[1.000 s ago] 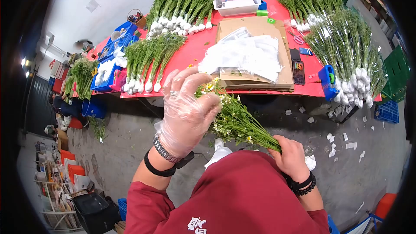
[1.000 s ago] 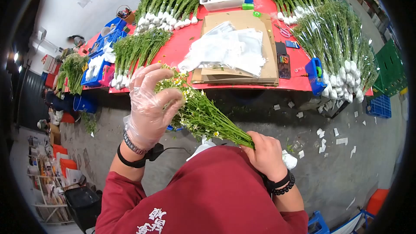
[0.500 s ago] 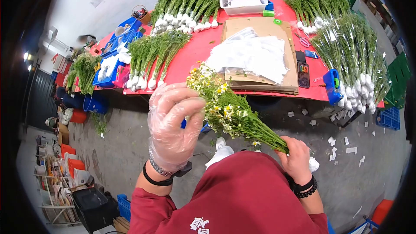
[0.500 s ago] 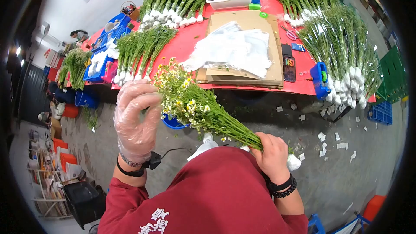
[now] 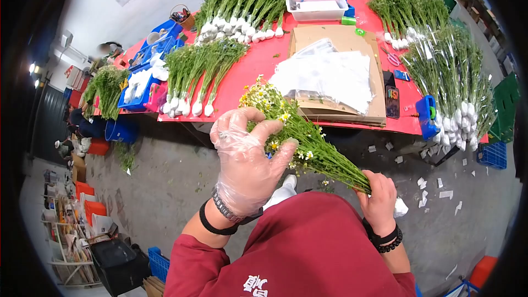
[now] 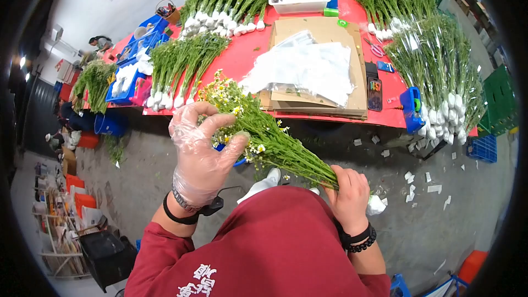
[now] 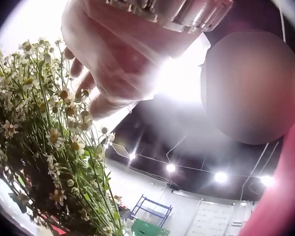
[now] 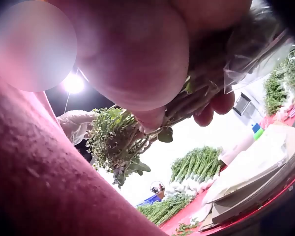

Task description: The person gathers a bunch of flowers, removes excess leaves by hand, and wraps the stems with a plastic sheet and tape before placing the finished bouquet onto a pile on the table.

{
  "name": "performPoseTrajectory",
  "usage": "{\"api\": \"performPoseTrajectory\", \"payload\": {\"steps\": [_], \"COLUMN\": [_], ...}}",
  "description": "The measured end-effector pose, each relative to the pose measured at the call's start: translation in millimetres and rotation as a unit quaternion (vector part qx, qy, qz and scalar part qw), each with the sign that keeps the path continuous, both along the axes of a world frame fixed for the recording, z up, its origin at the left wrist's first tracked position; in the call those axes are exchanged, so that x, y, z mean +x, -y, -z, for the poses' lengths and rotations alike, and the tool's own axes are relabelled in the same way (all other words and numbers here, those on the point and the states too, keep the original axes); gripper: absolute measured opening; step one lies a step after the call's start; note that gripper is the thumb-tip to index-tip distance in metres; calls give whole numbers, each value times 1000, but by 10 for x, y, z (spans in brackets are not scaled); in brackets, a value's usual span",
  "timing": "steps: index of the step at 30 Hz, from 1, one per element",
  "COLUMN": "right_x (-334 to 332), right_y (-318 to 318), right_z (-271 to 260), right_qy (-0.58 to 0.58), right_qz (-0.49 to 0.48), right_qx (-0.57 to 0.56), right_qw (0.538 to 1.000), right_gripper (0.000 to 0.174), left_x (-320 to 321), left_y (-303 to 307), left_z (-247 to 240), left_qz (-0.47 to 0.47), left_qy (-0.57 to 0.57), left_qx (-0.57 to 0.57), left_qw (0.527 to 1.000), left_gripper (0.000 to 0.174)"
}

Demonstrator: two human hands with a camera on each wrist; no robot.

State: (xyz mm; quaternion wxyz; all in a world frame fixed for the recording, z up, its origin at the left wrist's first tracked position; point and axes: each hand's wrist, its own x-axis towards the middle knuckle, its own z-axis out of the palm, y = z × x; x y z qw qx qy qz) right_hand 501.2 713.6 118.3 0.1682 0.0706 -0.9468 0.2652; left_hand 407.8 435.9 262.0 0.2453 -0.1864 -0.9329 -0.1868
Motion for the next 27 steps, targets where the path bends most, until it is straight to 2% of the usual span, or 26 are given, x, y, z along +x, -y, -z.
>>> {"api": "performPoseTrajectory", "payload": {"steps": [7, 10, 12, 15, 27], "right_x": [-135, -178, -206, -237, -284], "right_y": [219, 296, 341, 402, 533], "right_z": [-3, -6, -10, -9, 70], "right_qy": [-6, -2, 1, -3, 21], "right_qz": [16, 22, 25, 29, 36], "right_qx": [11, 14, 17, 21, 51], "right_qw": [1000, 1000, 1000, 999, 998], "right_gripper": [39, 39, 39, 39, 38], "left_x": [-230, -274, -315, -327, -469], "left_y": [190, 271, 332, 380, 613], "left_z": [121, 131, 132, 59, 71], "left_qz": [11, 37, 97, 102, 147], "left_qy": [-3, -49, -90, -102, -49], "left_qx": [27, 28, 18, -10, -83], "left_qw": [1000, 998, 991, 990, 984], "left_gripper": [23, 22, 24, 25, 19]}}
